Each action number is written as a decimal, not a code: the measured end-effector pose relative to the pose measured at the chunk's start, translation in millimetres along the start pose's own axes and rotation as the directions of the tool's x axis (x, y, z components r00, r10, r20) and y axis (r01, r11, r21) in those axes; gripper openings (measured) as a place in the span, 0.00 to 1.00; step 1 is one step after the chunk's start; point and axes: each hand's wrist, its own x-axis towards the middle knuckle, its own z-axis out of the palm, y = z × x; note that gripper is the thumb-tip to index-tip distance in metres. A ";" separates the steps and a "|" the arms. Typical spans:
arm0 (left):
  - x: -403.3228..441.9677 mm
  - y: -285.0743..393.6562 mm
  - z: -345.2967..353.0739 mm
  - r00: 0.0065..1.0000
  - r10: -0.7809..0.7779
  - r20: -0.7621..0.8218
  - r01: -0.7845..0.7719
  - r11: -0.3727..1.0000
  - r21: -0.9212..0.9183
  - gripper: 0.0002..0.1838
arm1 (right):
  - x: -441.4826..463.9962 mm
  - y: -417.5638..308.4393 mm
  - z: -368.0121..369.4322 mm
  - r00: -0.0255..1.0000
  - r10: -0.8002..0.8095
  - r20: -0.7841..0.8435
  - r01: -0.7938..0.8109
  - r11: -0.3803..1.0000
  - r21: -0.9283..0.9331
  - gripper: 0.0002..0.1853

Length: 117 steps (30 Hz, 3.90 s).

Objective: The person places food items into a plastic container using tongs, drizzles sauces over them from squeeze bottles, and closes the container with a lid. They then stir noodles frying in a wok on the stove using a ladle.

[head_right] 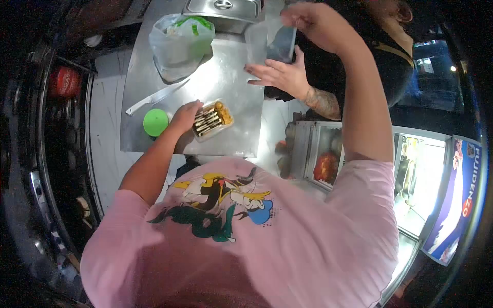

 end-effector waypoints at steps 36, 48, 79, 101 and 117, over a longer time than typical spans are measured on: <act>-93.5 -34.1 37.6 0.982 -0.002 -0.188 0.018 0.996 0.085 0.54 | -153.9 -19.3 398.4 0.764 0.584 0.275 -0.637 0.615 0.464 0.17; -83.4 -18.6 27.8 0.965 0.219 -0.142 -0.112 0.839 0.533 0.53 | -151.1 -12.2 401.0 0.915 0.401 0.047 -0.383 0.824 0.417 0.31; -21.2 45.5 40.1 0.993 0.078 0.089 -0.117 0.723 0.681 0.65 | -130.7 -15.8 376.6 0.807 0.393 0.440 -0.490 0.862 0.130 0.37; -30.1 5.1 58.3 0.919 0.392 -0.054 -0.275 0.731 0.625 0.55 | -100.2 -9.8 419.5 1.000 0.012 0.029 -0.014 0.998 0.068 0.38; -27.2 10.3 58.0 0.922 0.377 -0.091 -0.251 0.761 0.599 0.54 | -98.8 -11.2 415.5 0.998 0.027 0.063 -0.033 0.993 0.112 0.37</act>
